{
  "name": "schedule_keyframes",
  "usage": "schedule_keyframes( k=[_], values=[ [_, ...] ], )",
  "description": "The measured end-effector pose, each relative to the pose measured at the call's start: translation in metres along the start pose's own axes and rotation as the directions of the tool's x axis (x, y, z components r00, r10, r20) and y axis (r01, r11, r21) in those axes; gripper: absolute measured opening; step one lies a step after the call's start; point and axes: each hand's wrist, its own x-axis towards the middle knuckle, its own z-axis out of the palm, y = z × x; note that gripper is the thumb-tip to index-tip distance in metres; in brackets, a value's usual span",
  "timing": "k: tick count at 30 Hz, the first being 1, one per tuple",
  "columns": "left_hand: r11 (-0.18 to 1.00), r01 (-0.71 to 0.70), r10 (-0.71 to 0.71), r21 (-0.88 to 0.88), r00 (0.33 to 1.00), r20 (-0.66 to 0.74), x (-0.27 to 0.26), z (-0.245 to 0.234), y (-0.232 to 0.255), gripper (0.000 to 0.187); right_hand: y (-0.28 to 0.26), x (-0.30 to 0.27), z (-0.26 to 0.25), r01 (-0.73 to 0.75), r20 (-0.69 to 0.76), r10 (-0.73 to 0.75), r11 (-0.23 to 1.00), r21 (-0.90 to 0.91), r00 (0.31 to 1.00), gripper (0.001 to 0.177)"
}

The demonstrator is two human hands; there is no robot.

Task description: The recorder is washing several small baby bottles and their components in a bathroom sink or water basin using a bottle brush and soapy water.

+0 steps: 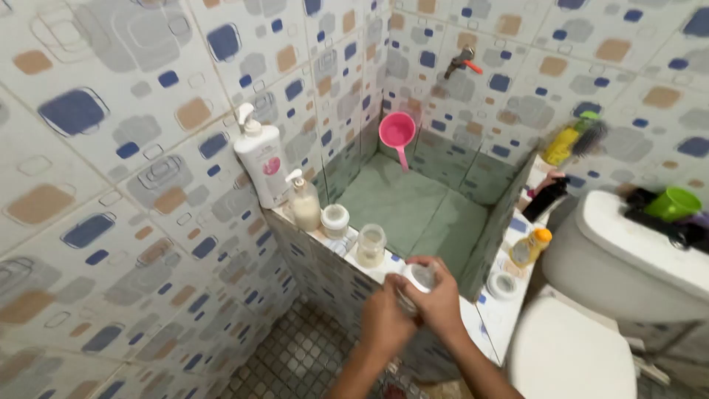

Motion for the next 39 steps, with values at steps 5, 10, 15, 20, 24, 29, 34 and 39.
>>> schedule_keyframes(
  k=[5, 10, 15, 20, 24, 29, 34, 39],
  values=[
    [0.992, -0.050, 0.075, -0.117, 0.974, 0.215, 0.002, -0.010, -0.022, 0.058, 0.001, -0.012, -0.011, 0.086, 0.090, -0.094, 0.992, 0.093, 0.992, 0.035],
    [0.843, 0.066, 0.344, -0.534, 0.697, 0.629, -0.006, -0.016, -0.072, 0.053, -0.010, -0.021, -0.048, 0.232, 0.398, -0.333, 0.931, 0.281, 0.855, 0.037],
    [0.863, 0.285, 0.175, -0.418, 0.607, 0.775, -0.008, -0.036, -0.090, 0.068, 0.045, -0.012, -0.087, 0.043, -0.012, -0.042, 0.890, 0.454, 0.999, 0.046],
    [0.886, 0.209, 0.043, -0.414, 0.852, 0.521, -0.010, -0.027, -0.115, 0.068, 0.167, -0.032, -0.097, -0.185, -0.399, -0.058, 0.819, -0.544, 0.915, 0.051],
    [0.832, 0.249, -0.080, -0.496, 0.938, 0.336, -0.032, -0.023, -0.129, 0.069, 0.181, -0.052, -0.093, -0.296, -0.421, -0.048, 0.640, -0.709, 0.906, 0.066],
    [0.866, 0.177, -0.139, -0.467, 0.984, 0.115, -0.027, -0.024, -0.154, 0.076, 0.125, -0.039, -0.056, -0.130, -0.473, -0.333, 0.691, -0.711, 0.816, 0.069],
    [0.882, 0.165, -0.212, -0.442, 0.976, -0.058, -0.013, -0.036, -0.138, 0.066, 0.030, 0.054, 0.028, 0.429, -0.122, -0.551, 0.753, -0.498, 0.825, 0.056],
    [0.907, 0.170, -0.273, -0.385, 0.934, -0.232, 0.010, -0.040, -0.134, 0.060, -0.010, 0.147, 0.137, 0.439, 0.440, -0.171, 0.638, -0.633, 0.882, 0.085]
  ],
)
